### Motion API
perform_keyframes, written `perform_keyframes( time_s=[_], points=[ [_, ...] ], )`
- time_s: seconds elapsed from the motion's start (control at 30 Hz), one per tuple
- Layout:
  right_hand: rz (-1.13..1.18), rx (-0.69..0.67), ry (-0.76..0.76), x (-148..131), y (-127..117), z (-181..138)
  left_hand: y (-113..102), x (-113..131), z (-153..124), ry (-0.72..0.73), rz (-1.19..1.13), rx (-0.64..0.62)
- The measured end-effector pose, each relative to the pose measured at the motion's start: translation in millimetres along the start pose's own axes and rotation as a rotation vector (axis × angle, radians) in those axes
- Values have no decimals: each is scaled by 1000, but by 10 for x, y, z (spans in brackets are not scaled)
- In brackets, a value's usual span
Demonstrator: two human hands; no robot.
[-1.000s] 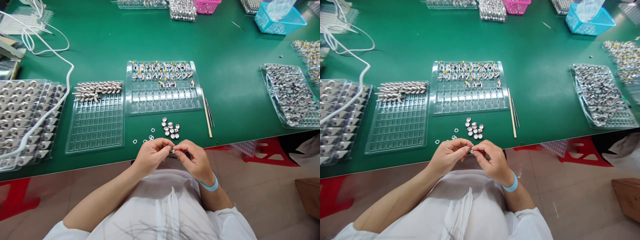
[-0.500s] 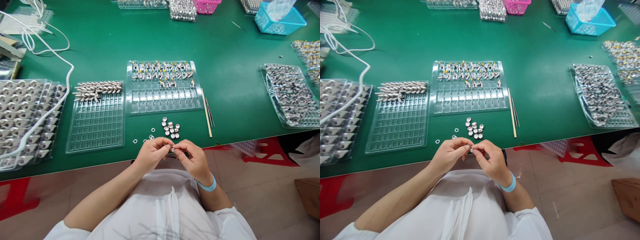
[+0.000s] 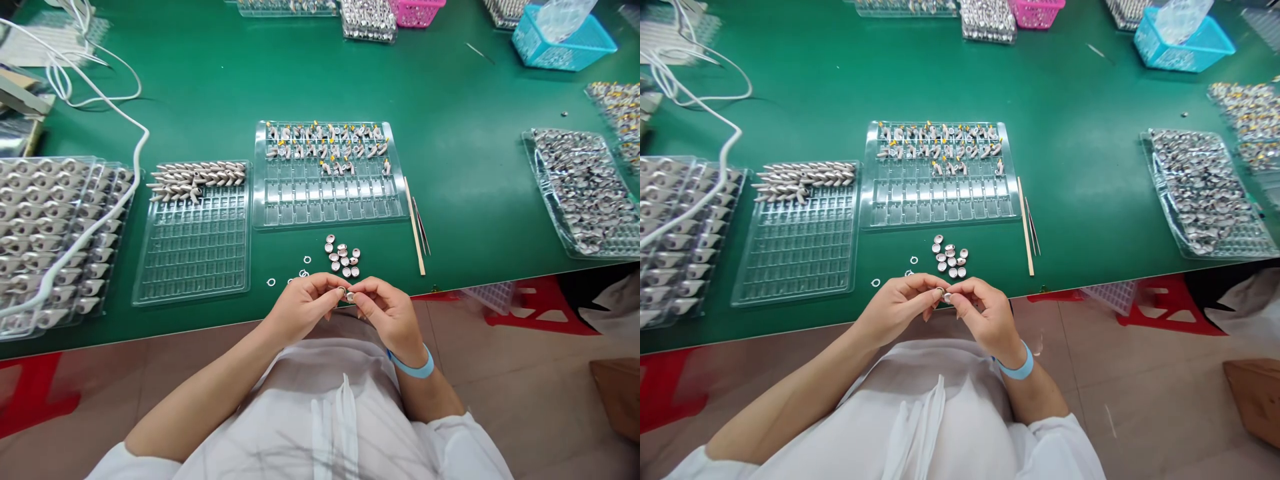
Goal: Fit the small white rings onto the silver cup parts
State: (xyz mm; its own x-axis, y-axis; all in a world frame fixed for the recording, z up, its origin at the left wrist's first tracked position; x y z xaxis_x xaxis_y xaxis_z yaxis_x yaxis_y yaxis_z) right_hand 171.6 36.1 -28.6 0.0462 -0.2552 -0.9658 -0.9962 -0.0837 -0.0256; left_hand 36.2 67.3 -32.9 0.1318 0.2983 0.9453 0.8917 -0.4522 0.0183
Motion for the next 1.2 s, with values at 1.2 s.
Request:
perform_keyframes(
  time_s=[1.2],
  points=[
    [173,-89,140,64,18,78,55,-97,-51,8,-115,-133]
  ],
)
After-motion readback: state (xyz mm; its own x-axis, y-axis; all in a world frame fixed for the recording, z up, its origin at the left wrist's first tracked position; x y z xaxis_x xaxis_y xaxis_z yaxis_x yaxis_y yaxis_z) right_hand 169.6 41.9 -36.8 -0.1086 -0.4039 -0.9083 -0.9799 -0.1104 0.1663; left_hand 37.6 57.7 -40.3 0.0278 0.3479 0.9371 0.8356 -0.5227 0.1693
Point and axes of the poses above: each hand's wrist, its own z-axis towards the middle knuckle, its own y-axis out of the palm, x = y × z, the point moved 8 cm from there along z, towards the middle knuckle, and after that the axes turned 7 degrees about y, right-handed, at the moved point
